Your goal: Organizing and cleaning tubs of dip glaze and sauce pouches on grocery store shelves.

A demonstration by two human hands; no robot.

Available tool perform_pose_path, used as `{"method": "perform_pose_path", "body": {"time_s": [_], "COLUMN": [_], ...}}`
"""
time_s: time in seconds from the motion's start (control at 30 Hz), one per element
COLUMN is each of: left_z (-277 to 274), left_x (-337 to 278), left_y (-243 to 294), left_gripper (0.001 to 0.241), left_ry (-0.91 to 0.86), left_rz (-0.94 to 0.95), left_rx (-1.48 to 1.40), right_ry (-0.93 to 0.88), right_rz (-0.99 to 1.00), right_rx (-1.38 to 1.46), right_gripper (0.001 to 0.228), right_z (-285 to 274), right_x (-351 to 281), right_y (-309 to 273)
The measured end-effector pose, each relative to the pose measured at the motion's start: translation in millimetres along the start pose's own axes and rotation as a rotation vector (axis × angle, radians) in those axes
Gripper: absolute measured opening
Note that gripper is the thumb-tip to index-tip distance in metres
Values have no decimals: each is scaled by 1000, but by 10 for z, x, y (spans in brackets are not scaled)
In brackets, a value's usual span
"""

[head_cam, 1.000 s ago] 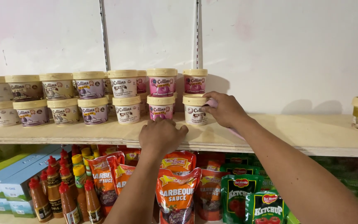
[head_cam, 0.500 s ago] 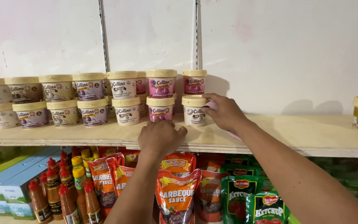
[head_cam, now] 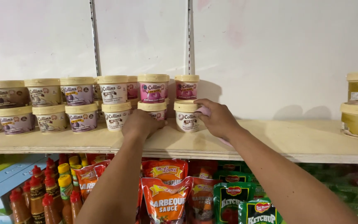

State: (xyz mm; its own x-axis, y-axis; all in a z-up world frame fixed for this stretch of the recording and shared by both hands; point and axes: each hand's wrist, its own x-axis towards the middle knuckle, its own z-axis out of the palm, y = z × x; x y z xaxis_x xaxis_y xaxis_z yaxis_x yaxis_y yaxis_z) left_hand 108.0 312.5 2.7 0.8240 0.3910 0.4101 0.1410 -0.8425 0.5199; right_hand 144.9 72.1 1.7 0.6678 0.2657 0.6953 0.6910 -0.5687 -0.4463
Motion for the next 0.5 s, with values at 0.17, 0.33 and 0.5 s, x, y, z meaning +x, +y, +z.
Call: {"method": "perform_pose_path", "body": {"time_s": [0.17, 0.33, 0.5], "left_z": [29, 50, 23], "left_x": [53, 73, 5], "left_y": [-5, -57, -35], "left_gripper": [73, 75, 72], "left_ry": [6, 3, 10], "left_rz": [-70, -43, -9], "left_rx": [8, 13, 44], "right_ry": [-6, -30, -8], "right_rz": [-17, 14, -17], "right_rx": [-22, -16, 6], "right_gripper": [37, 35, 38], "right_z": [-8, -20, 10], "right_x": [-2, -30, 1], "right_y": [-2, -52, 20]}}
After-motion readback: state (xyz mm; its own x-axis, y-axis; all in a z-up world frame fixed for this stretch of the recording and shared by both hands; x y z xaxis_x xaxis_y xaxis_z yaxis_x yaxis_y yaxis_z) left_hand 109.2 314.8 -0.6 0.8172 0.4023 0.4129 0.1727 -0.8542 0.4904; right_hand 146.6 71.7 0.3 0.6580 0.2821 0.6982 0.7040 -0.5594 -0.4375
